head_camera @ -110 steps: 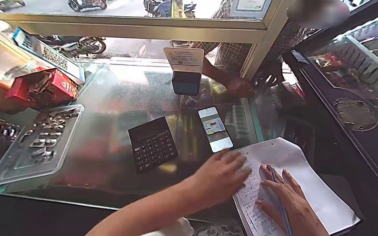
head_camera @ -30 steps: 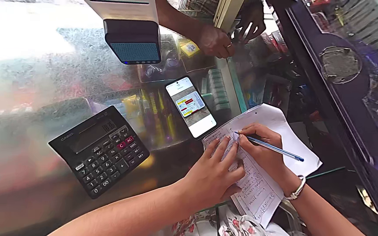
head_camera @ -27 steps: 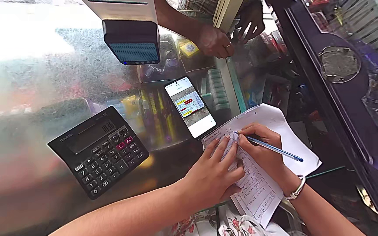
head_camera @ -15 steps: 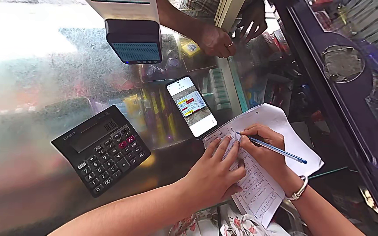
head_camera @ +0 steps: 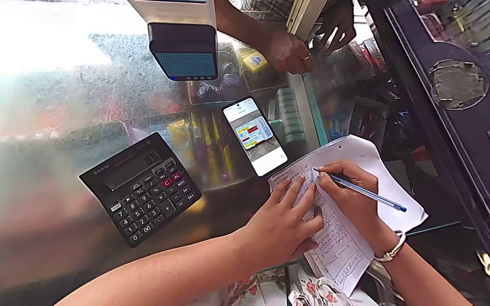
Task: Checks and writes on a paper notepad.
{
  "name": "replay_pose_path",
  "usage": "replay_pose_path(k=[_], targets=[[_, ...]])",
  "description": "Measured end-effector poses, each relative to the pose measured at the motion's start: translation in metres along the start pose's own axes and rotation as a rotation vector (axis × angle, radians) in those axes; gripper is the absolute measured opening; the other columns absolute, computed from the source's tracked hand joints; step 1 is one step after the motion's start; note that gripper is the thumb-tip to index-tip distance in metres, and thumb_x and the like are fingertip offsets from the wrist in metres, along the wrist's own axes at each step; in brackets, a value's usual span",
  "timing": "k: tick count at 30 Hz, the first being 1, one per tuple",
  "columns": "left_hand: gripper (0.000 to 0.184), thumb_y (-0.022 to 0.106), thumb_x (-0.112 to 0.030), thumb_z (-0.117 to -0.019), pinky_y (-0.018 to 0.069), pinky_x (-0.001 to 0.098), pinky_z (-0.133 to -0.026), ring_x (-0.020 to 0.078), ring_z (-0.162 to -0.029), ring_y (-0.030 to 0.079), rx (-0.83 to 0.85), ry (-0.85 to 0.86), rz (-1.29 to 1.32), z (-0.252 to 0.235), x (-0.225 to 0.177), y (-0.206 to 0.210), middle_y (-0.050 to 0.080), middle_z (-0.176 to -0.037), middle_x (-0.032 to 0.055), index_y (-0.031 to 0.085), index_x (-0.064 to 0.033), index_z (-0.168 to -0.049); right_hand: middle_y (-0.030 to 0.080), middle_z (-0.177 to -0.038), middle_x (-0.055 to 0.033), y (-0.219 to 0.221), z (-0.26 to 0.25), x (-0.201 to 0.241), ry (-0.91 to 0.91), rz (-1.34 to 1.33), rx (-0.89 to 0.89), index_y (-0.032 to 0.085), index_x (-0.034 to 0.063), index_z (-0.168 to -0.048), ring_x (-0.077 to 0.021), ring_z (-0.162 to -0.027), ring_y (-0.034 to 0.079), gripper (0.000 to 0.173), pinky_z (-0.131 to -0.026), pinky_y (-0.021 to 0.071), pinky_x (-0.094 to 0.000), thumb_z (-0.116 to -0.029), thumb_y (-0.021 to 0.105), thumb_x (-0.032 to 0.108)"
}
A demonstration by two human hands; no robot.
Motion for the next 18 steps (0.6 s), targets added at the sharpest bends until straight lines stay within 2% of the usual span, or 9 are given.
replay_pose_path(k=[18], targets=[[0.043,0.058,-0.051,-0.0974,0.0378,0.0602,-0.112,0.0451,-0.142,0.044,-0.005,0.002,0.027,0.0001,0.0007,-0.0013,0.05,-0.15,0.0223,0.069,-0.0195,-0.125,0.07,-0.082,-0.0008,-0.0017,-0.0011,0.0001,0.024,0.024,-0.044,0.071,-0.0019,-0.084,0.0061,-0.075,0.062,0.012,-0.067,0.0509,-0.0081,-0.0833,0.067,0.009]])
Point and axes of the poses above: each hand's wrist, its own z-axis away from the middle knuckle, its own y-axis out of the palm, x = y × z, the point moved 5 cm from there along -z, towards the middle knuckle
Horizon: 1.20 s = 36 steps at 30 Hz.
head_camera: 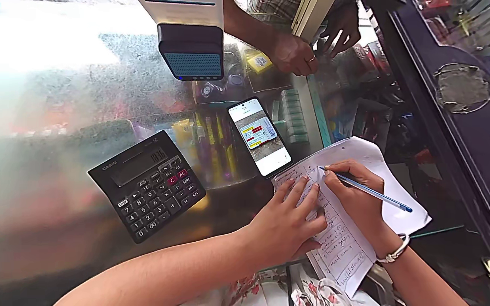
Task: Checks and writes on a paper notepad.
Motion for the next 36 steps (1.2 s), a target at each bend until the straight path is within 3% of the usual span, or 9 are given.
replay_pose_path(k=[23,36], targets=[[0.045,0.061,-0.049,-0.0964,0.036,0.0612,-0.113,0.0459,-0.143,0.041,0.015,-0.006,0.045,0.0,0.0,0.0,0.048,-0.151,0.0235,0.068,-0.0164,-0.126,0.067,-0.081,0.0015,-0.001,0.0,0.002,0.017,0.026,-0.041,0.071,-0.0023,-0.085,0.0075,-0.073,0.061,0.012,-0.066,0.0509,-0.0071,-0.0844,0.066,0.008],[0.047,0.055,-0.054,-0.0978,0.0393,0.0607,-0.111,0.0445,-0.141,0.045,-0.018,0.008,-0.039,0.0,0.001,0.004,0.052,-0.149,0.0212,0.068,-0.0205,-0.127,0.069,-0.082,0.0018,-0.004,-0.006,-0.008,0.033,-0.057,-0.011,0.071,-0.0005,-0.085,0.0054,-0.071,0.062,0.011,-0.064,0.0521,-0.0098,-0.0851,0.066,0.009]])
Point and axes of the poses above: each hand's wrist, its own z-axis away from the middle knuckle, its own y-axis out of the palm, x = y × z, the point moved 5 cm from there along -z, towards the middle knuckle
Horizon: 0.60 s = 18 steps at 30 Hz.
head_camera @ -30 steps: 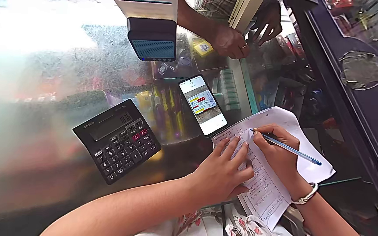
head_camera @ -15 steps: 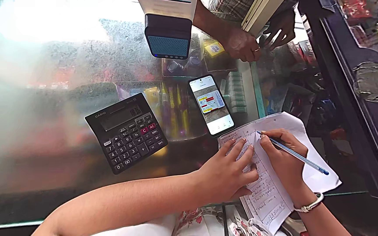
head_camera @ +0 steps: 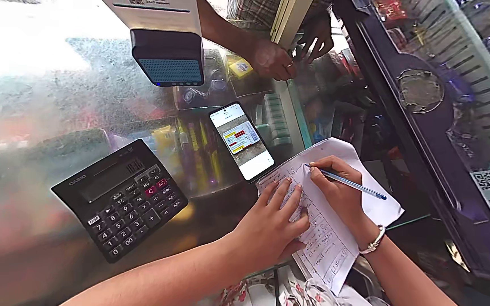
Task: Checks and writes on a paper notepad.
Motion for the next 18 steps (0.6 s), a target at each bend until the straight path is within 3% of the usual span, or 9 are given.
replay_pose_path(k=[18], targets=[[0.047,0.055,-0.052,-0.0985,0.0374,0.0602,-0.113,0.0446,-0.142,0.043,0.023,-0.007,0.024,0.0,-0.0009,-0.001,0.049,-0.151,0.0218,0.067,-0.0194,-0.13,0.067,-0.08,0.0024,-0.0036,0.0009,0.0014,0.004,0.064,-0.028,0.071,0.0002,-0.084,0.0063,-0.072,0.061,0.012,-0.065,0.0507,-0.0086,-0.0847,0.066,0.011]])
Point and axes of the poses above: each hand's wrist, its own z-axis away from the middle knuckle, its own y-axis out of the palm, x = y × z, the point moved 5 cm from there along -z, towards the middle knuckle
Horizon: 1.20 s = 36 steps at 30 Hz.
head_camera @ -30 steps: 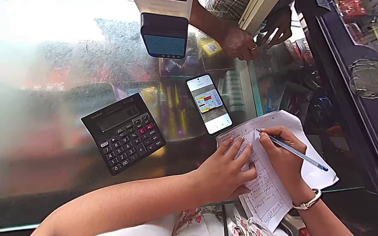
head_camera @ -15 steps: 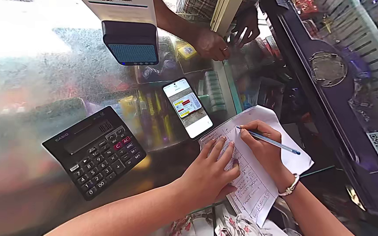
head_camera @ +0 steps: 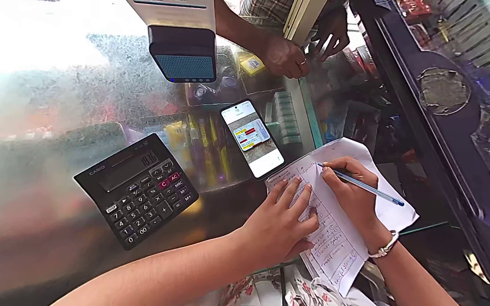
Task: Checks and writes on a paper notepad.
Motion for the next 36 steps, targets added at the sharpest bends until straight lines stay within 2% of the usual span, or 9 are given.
replay_pose_path(k=[8,12,18,25,36], targets=[[0.047,0.056,-0.052,-0.0983,0.0372,0.0603,-0.113,0.0448,-0.143,0.042,0.003,0.006,0.009,0.0,-0.001,-0.001,0.05,-0.151,0.0225,0.066,-0.0182,-0.129,0.069,-0.082,0.0036,-0.002,0.0,0.0,0.017,-0.035,0.005,0.072,0.0011,-0.085,0.0062,-0.073,0.062,0.01,-0.066,0.052,-0.0092,-0.0855,0.066,0.009],[0.046,0.057,-0.052,-0.0981,0.0367,0.0613,-0.113,0.0458,-0.143,0.042,0.003,0.006,0.026,0.0,0.0,-0.002,0.049,-0.151,0.023,0.067,-0.0188,-0.129,0.07,-0.082,0.0059,0.006,0.013,0.011,0.031,-0.128,0.088,0.07,0.0025,-0.086,0.0065,-0.072,0.063,0.009,-0.065,0.0524,-0.0094,-0.0853,0.066,0.01],[0.045,0.057,-0.051,-0.0983,0.0367,0.0612,-0.113,0.0458,-0.143,0.042,0.009,0.0,0.033,0.0,0.0,-0.002,0.049,-0.151,0.0231,0.067,-0.0189,-0.127,0.07,-0.084,0.0023,0.014,0.021,0.012,0.003,-0.112,0.087,0.071,0.0012,-0.086,0.0051,-0.074,0.063,0.011,-0.065,0.0531,-0.0098,-0.0852,0.068,0.011],[0.039,0.061,-0.049,-0.0963,0.0382,0.061,-0.112,0.0461,-0.141,0.044,-0.027,0.002,0.05,0.0,0.0,-0.003,0.052,-0.148,0.0232,0.07,-0.0192,-0.12,0.071,-0.086,0.0,0.014,0.022,0.012,-0.038,-0.068,0.097,0.071,-0.0004,-0.085,0.0049,-0.077,0.064,0.013,-0.069,0.0533,-0.0091,-0.0849,0.069,0.013],[0.041,0.061,-0.049,-0.0962,0.0377,0.0609,-0.112,0.046,-0.141,0.044,-0.012,-0.002,0.049,0.0,0.0,-0.004,0.052,-0.148,0.0229,0.07,-0.0185,-0.122,0.069,-0.085,-0.0012,0.013,0.022,0.016,-0.064,-0.022,0.069,0.071,-0.0014,-0.084,0.0056,-0.076,0.063,0.014,-0.069,0.0517,-0.0078,-0.0845,0.068,0.012]])
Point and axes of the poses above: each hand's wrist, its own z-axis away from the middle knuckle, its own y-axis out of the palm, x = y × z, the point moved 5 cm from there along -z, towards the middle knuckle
